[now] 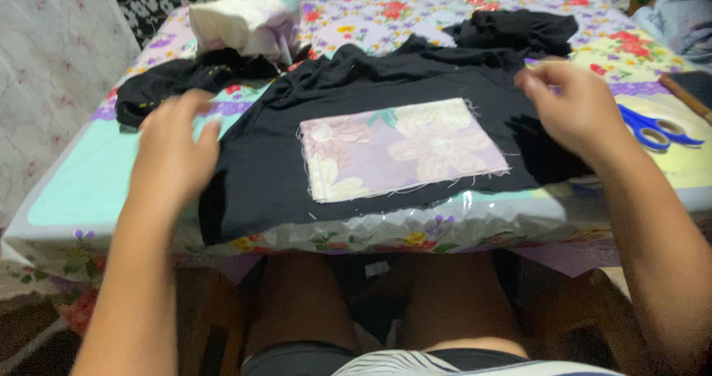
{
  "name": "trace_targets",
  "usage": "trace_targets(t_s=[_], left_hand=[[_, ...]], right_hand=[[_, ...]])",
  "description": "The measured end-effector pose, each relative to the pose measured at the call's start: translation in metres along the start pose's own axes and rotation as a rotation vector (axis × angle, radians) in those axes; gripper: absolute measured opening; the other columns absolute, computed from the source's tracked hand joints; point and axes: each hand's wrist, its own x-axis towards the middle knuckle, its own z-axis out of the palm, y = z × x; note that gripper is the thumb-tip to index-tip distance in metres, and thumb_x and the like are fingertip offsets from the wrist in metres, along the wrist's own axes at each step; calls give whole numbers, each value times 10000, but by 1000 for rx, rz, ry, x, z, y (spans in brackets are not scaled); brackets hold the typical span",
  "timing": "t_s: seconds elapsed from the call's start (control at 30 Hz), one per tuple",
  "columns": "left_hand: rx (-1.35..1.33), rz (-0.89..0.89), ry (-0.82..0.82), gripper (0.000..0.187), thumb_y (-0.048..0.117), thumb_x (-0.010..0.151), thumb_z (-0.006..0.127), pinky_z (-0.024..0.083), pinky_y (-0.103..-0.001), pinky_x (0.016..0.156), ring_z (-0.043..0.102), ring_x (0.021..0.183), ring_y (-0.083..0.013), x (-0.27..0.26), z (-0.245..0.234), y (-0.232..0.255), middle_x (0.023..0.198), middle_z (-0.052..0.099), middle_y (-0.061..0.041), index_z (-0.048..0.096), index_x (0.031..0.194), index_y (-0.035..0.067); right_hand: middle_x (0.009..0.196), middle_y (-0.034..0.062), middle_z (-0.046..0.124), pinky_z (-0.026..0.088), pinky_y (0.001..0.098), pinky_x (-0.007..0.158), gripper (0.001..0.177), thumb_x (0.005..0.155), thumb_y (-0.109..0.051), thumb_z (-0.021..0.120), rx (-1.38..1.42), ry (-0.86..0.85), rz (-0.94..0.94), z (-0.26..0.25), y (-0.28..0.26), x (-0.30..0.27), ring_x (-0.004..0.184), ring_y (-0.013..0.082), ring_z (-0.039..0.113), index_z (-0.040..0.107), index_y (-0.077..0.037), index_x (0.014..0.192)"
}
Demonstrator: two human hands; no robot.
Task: The person places a floral-patterned fabric piece on a black garment and trims the black fabric around it using blue-handled scissors. The person repeatedly adjusts the fabric and garment, then cuts along the edges to shape the black material to the floral piece.
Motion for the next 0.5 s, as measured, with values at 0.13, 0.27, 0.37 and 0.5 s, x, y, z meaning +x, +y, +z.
trace_targets(t_s=[0.13,0.27,0.37,0.5], left_hand=[[-162,-30,-213,402,235,931,684,488,-448,969,646,1122,-384,94,61,7,1198,678,-203,636,1296,73],[112,165,-506,527,195,886,681,414,-503,973,502,1207,-421,113,127,17,1310,533,-228,654,1402,294],[101,209,-482,551,111,919,608,435,-463,1036,514,1198,-365,114,158,0,1265,549,-149,620,1447,267],[35,334,-435,681,-5,802,605,456,-464,971,511,1134,-384,134,187,-21,1207,538,-185,562,1472,114]], right_hand=[[1240,123,718,492,381,986,341,1008,-278,614,-47,-96,-129,15,12,83,1141,262,669,689,-108,1293],[1410,154,585,420,400,1074,424,1003,-314,559,-189,-316,-92,69,43,130,1296,306,547,625,-134,1381],[1593,202,357,273,426,1155,487,1054,-288,488,-278,-400,-280,112,80,141,1455,361,318,493,-81,1495],[1639,166,341,248,395,1219,505,1065,-282,439,-255,-344,-303,117,127,158,1513,321,306,451,-43,1510]])
